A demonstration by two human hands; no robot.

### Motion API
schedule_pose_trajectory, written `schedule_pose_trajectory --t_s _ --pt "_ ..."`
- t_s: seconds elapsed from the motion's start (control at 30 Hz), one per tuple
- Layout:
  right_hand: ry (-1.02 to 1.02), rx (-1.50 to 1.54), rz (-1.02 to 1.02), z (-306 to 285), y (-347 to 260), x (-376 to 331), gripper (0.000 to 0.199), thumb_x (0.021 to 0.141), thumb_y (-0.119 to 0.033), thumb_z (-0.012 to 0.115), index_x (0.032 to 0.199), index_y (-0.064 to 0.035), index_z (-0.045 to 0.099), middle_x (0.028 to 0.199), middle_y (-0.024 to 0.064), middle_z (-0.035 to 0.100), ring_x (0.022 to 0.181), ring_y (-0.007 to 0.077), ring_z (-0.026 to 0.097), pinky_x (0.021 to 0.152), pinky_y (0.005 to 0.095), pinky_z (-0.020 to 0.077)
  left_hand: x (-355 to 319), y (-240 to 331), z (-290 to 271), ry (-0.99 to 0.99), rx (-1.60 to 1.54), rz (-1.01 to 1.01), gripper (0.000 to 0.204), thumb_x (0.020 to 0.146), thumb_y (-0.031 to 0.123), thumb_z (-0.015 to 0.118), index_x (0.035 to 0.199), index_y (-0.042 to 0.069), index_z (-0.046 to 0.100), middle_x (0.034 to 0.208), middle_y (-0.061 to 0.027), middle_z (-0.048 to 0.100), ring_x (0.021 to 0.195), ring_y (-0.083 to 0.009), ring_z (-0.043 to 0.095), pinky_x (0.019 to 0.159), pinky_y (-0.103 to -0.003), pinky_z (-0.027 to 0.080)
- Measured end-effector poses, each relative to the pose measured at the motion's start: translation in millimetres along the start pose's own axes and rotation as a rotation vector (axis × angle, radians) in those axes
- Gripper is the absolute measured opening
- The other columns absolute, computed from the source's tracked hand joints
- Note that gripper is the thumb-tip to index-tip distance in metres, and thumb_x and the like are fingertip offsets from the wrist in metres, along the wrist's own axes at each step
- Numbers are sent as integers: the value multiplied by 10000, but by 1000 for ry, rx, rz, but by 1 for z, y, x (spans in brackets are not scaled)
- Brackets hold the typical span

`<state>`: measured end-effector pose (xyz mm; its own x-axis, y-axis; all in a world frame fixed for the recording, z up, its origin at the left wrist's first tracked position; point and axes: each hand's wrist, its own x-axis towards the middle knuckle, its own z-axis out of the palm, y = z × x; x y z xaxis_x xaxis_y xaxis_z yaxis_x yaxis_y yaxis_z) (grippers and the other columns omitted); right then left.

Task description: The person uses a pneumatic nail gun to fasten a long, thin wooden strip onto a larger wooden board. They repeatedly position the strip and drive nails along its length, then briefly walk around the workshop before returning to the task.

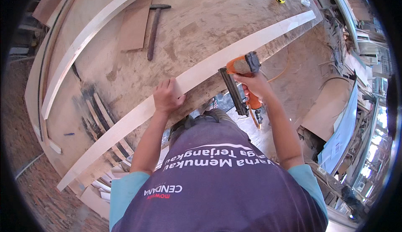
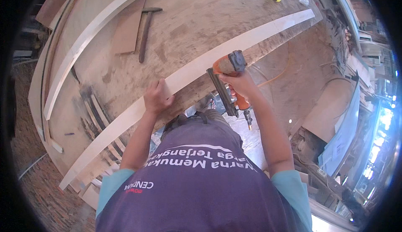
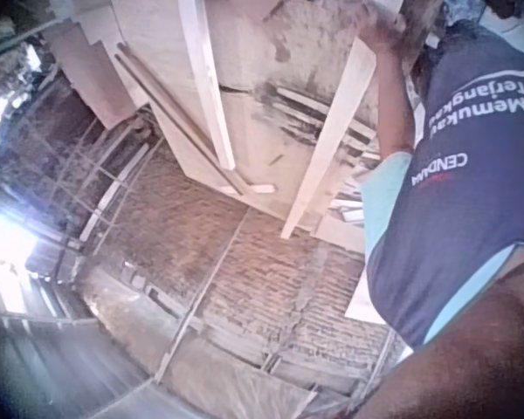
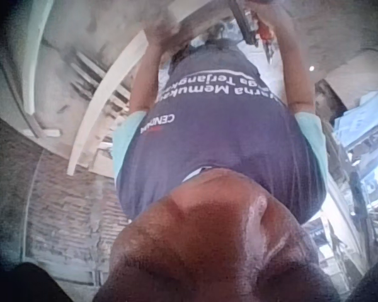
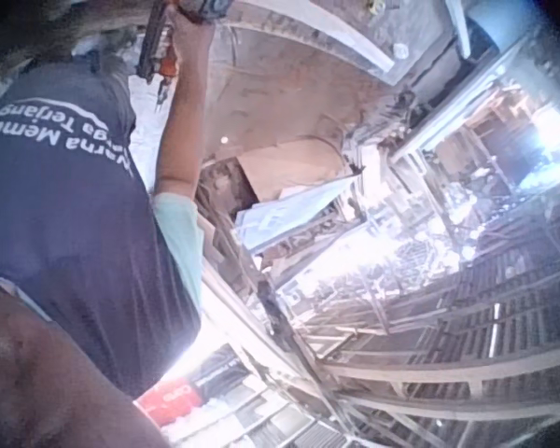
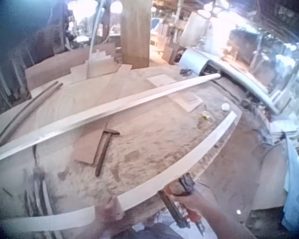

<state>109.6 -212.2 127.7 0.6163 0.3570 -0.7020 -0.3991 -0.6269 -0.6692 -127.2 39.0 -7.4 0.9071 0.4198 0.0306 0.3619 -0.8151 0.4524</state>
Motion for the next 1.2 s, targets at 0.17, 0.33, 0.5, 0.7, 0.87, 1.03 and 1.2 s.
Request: schedule_pose_trajectory --t_s 0.17,0.33,0.5,0.7,0.87,1.03,1.2 --pt "22 -47 26 18 -6 11 274 905 -253 863 989 -43 710 675 -9 558 518 102 519 471 291 421 4 -4 -1 0 -11 -14 763 642 377 872 1291 71 614 1160 -113 655 1117 -319 636 946 -474 499" --pt "47 -128 14 26 -9 13 304 907 -272 869 1020 -33 719 678 -12 568 523 101 537 476 298 446 6 -5 -2 -13 -27 -14 760 663 359 870 1319 70 616 1186 -120 649 1158 -318 632 954 -469 484" --pt "42 -170 26 29 -12 10 354 901 -305 882 1060 -28 729 679 -12 579 527 104 547 480 301 461 6 -8 2 28 -12 8 793 638 387 872 1317 63 622 1170 -103 653 1127 -296 626 951 -446 477" --pt "87 -225 -6 34 -12 9 298 918 -191 868 1069 -38 662 657 -34 543 472 89 500 438 283 420 5 -8 3 23 9 11 799 644 394 868 1325 59 617 1176 -103 651 1125 -293 626 947 -443 476" --pt "77 -179 -25 34 -6 6 345 898 -251 881 1080 -12 712 721 8 628 519 103 538 467 299 448 4 -7 3 29 -2 9 796 642 389 872 1321 62 616 1177 -103 648 1120 -297 627 943 -447 476" --pt "46 -216 -27 44 -3 5 389 887 -264 886 1129 2 734 815 44 705 558 109 568 487 306 474 5 -4 -2 -1 -30 -11 771 661 375 870 1317 51 626 1193 -129 668 1166 -320 636 976 -464 481" --pt "24 -201 -46 47 -3 4 404 896 -247 874 1191 -18 721 846 46 712 577 107 580 500 311 492 5 -4 -2 1 -20 -11 760 657 375 871 1304 53 633 1193 -132 668 1167 -324 638 975 -462 482"
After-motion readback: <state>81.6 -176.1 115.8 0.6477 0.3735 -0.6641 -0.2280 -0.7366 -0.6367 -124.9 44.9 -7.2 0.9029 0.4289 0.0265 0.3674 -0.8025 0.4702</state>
